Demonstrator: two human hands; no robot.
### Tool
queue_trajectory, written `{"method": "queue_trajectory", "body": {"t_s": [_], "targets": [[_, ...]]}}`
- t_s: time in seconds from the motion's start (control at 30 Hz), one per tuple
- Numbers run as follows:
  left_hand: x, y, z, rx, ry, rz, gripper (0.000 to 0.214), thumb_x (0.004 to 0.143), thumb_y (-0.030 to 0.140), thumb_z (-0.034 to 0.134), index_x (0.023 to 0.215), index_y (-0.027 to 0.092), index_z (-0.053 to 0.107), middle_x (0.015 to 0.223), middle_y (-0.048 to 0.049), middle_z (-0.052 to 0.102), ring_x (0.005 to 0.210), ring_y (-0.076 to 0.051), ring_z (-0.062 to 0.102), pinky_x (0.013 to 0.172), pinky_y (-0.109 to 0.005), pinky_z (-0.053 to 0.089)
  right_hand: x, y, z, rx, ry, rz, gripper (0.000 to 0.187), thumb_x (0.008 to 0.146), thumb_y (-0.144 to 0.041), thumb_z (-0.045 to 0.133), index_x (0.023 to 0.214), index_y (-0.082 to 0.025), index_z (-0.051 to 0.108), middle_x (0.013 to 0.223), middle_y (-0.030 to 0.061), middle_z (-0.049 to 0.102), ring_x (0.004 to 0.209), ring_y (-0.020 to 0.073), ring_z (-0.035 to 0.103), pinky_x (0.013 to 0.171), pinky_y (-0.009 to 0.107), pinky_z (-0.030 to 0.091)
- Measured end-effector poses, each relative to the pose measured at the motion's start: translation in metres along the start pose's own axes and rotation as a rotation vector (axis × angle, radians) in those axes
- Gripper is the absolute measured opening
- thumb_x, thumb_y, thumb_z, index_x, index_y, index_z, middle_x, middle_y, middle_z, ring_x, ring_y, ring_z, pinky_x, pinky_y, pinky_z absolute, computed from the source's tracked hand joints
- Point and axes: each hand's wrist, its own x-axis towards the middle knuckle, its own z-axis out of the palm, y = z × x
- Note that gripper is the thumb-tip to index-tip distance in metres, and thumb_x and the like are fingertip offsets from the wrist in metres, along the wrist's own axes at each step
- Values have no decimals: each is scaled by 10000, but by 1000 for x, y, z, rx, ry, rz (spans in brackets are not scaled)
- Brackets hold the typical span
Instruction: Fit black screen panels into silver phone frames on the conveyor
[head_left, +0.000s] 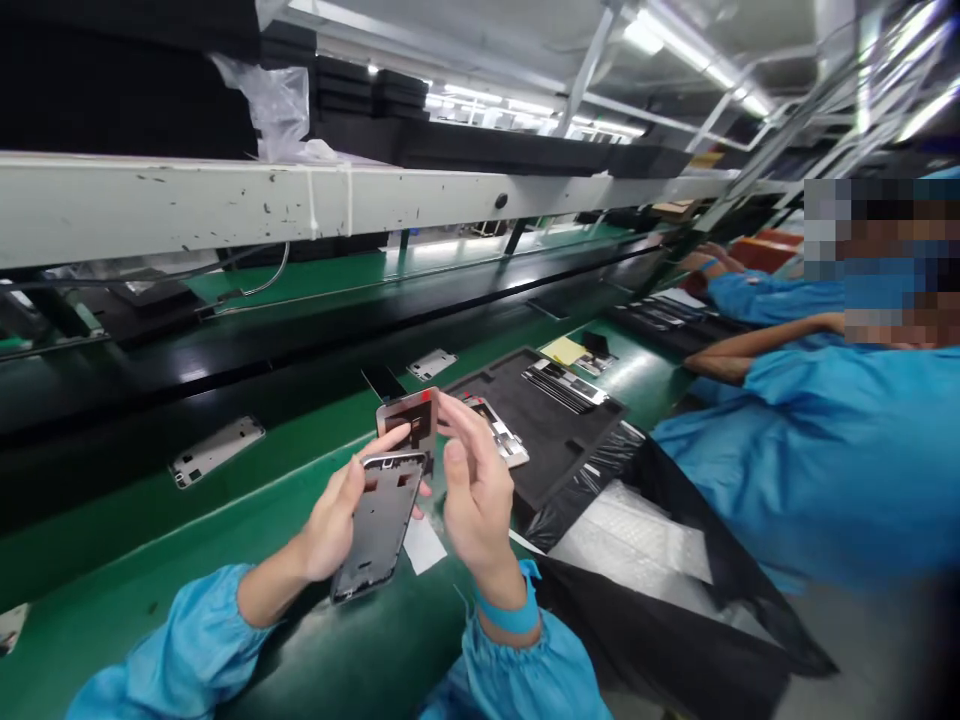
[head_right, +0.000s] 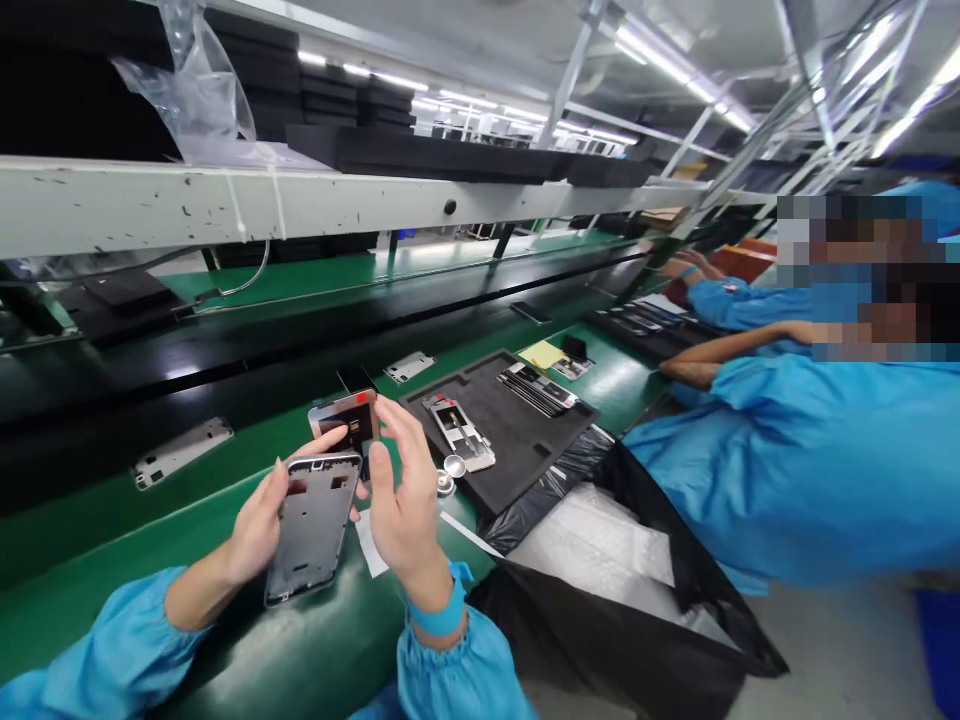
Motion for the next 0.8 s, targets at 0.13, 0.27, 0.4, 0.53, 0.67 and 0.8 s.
{"method": "queue_trajectory", "body": {"t_s": [0.13,0.27,0.4,0.53,0.67,0.8], "targets": [[1,-12,-7,289,7,289,619,1132,596,428,1646,275,553,1758,-163,419,1334,-331,693,1011,-396,627,10,-9,23,53,75,15,293,1122,-391,564,1326,-258,728,1448,118,708,1349,278,689,1141,514,585],[3,-17,-9,452,-4,486,570,1158,475,396,1685,283,500,1762,-143,414,1600,-378,444,1201,-488,529,12,-9,40,79,208,90,241,1084,-415,621,1183,-221,723,1308,120,746,1243,267,732,1099,490,597],[2,-14,-7,477,-42,517,569,1131,440,489,1643,205,559,1735,-198,435,1628,-391,399,1346,-576,329,18,-11,42,90,262,121,228,1039,-437,658,952,-228,634,1089,74,708,1075,243,741,1021,457,605],[7,-4,-11,344,-22,403,608,1015,572,684,1418,121,755,1637,-254,522,1562,-445,459,1356,-585,296,21,-9,32,133,234,59,258,1050,-430,638,880,-245,582,1044,48,641,1007,212,699,979,416,578],[16,20,-33,219,303,369,638,943,584,788,1424,165,751,1441,-205,667,1256,-379,696,1087,-455,583,11,21,25,112,147,69,245,1044,-415,644,874,-246,590,1128,63,662,1120,226,670,1010,410,545],[20,53,-57,66,412,372,678,1082,692,472,1526,207,637,1008,-131,815,804,-266,788,737,-369,657,-21,74,46,-112,-355,369,303,998,-442,642,784,-234,589,1049,73,705,1025,230,681,905,379,560]]}}
